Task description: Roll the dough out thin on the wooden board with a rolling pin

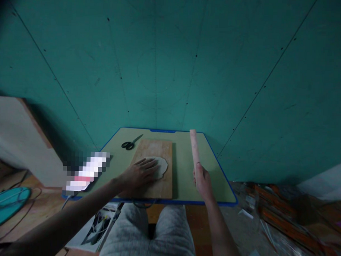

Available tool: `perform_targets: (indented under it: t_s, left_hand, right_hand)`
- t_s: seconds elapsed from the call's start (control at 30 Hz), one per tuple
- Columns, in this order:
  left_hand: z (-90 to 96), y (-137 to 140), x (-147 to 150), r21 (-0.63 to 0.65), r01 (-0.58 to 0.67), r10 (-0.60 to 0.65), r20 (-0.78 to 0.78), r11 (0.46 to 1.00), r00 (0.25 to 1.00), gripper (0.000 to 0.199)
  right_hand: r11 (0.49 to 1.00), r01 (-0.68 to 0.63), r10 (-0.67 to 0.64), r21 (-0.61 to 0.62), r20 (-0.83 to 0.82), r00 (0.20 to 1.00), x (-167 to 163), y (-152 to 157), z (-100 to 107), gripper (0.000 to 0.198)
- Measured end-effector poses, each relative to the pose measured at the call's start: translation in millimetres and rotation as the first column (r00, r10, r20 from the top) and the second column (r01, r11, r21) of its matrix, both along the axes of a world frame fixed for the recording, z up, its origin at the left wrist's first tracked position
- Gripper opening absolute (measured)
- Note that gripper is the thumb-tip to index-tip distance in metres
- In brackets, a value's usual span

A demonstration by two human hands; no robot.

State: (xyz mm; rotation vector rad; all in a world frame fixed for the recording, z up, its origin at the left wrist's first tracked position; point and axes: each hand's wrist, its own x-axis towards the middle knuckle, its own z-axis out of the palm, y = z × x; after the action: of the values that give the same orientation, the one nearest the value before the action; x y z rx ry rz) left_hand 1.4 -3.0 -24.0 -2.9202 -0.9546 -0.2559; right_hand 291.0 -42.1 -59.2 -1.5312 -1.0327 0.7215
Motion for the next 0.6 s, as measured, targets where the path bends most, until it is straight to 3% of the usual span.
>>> perform_targets:
  t_s: [0.13, 0.3, 0.43, 0.57, 0.6]
  left_hand:
    - [2.0, -34, 13, -0.033, -0.137, 0.139, 0.062, 0.990, 0.988, 0.037]
    - [13.7, -56, 25, -0.200, 0.076, -0.046, 0.153, 0.977, 0.987, 0.031]
    - [20.2, -53, 26, -0.234, -0.120, 0.164, 0.179, 0.965, 0.970, 0.032]
    - [31.1, -58, 18, -0.468, 0.082, 0.084, 0.323, 0.880, 0.943, 0.031]
    - [34.0, -58, 13, -0.494, 0.096, 0.119, 0.386, 0.864, 0.915, 0.033]
  right_hand:
    - [1.000, -0.008, 0.008, -0.006, 0.028, 1.000, 1, 0, 1, 0.067]
    - [1.000, -0.017, 0.018, -0.006, 0.056, 0.998, 2, 0, 0, 0.066]
    - [0.999, -0.036, 0.036, 0.004, 0.044, 0.998, 3, 1, -2, 0.066]
    - [0.999, -0.044, 0.042, 0.014, 0.130, 0.991, 4, 1, -1, 0.066]
    - [0.999, -0.050, 0.047, 0.014, 0.187, 0.981, 4, 0, 0, 0.066]
